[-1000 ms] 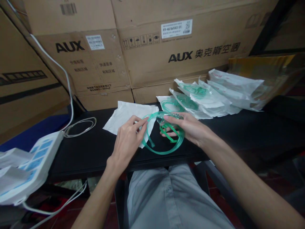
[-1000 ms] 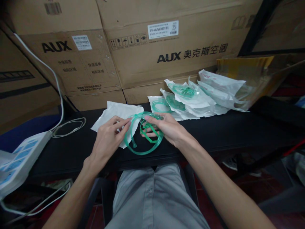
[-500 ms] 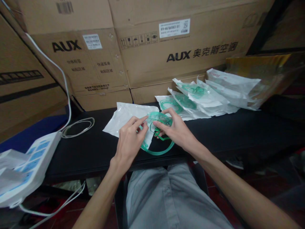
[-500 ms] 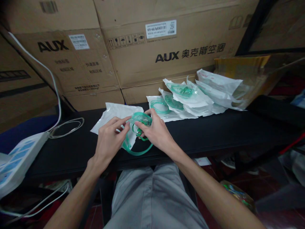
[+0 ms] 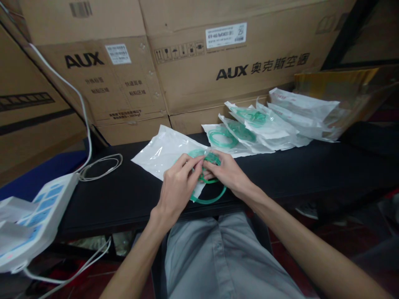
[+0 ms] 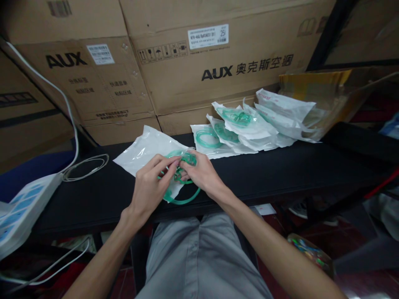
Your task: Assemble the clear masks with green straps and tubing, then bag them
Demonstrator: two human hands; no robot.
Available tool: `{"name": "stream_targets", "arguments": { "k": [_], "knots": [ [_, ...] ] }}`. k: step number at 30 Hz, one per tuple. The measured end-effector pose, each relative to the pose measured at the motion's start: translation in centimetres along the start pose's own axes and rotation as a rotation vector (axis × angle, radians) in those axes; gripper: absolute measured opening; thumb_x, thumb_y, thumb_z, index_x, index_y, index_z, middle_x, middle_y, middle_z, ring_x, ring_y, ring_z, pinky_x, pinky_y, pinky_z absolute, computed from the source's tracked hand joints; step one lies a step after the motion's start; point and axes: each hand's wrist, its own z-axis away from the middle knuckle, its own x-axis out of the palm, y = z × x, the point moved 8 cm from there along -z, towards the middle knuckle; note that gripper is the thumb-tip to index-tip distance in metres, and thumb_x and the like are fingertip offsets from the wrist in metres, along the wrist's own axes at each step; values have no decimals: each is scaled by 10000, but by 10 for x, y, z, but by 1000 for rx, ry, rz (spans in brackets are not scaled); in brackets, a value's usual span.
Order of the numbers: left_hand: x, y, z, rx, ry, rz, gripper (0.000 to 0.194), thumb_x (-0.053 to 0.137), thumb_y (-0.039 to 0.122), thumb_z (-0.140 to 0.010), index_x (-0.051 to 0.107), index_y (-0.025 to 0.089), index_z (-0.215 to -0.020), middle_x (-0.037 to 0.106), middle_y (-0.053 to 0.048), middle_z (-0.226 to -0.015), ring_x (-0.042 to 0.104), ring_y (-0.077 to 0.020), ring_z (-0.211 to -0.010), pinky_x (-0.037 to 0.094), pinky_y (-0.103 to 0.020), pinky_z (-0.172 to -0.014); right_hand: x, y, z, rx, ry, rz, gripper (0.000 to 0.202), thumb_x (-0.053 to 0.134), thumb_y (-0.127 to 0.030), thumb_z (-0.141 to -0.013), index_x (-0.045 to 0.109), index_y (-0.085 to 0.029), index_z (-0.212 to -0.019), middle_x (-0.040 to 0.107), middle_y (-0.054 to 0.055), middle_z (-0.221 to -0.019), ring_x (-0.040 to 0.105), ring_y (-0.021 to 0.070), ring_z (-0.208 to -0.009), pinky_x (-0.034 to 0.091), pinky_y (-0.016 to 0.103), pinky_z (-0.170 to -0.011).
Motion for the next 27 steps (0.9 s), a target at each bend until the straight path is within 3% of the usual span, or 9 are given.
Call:
{"name": "stream_targets", "arguments": {
  "k": [6, 10, 14, 19, 23, 27],
  "knots": [
    [-1, -10, -3, -48, -33, -37, 257, 513, 259, -1010, 706, 222, -1175, 648, -22, -935, 624, -133, -809, 471, -243, -743, 20, 4, 4, 104, -114, -357, 84, 675, -153, -761, 601, -180, -790, 632, -23, -695, 611, 99, -620, 552, 207, -639],
    [-7, -7, -4, -13, -27, -2, 249, 499, 264, -1018, 695, 221, -1166, 634, -19, -942, 616, -128, -814, 465, -227, -722, 20, 3, 4, 73, -29, -523, 68, 575, -122, -758, 606, -182, -751, 656, 0, -710, 631, 134, -691, 552, 251, -721],
    [-4, 2, -4, 71, -102, 7, 238, 498, 253, -1021, 676, 213, -1174, 615, -25, -956, 615, -143, -864, 458, -243, -755, 16, 5, 5, -9, 55, -556, 86, 599, -99, -728, 598, -184, -741, 650, -31, -717, 608, 101, -702, 506, 192, -727],
    [9, -6, -3, 12, -260, 54, 256, 637, 286, -949, 625, 269, -1204, 633, 9, -974, 623, -151, -864, 464, -252, -776, 25, 18, 1, 150, -67, -579, 44, 547, -180, -730, 590, -170, -732, 627, 0, -686, 556, 119, -632, 470, 218, -628],
    [8, -18, -3, -95, -227, -19, 299, 668, 234, -912, 584, 273, -1197, 633, 36, -900, 627, -149, -776, 444, -253, -701, 31, 15, 2, 161, -114, -565, 19, 571, -168, -705, 586, -176, -698, 545, -33, -617, 498, 107, -591, 437, 208, -599],
    [-2, -30, -4, -157, -146, -126, 314, 627, 218, -915, 561, 242, -1221, 626, 29, -871, 625, -157, -735, 437, -268, -687, 41, 4, 13, 178, -236, -432, 56, 687, -198, -729, 658, -155, -750, 609, -21, -714, 565, 102, -713, 470, 210, -752]
  ]
}}
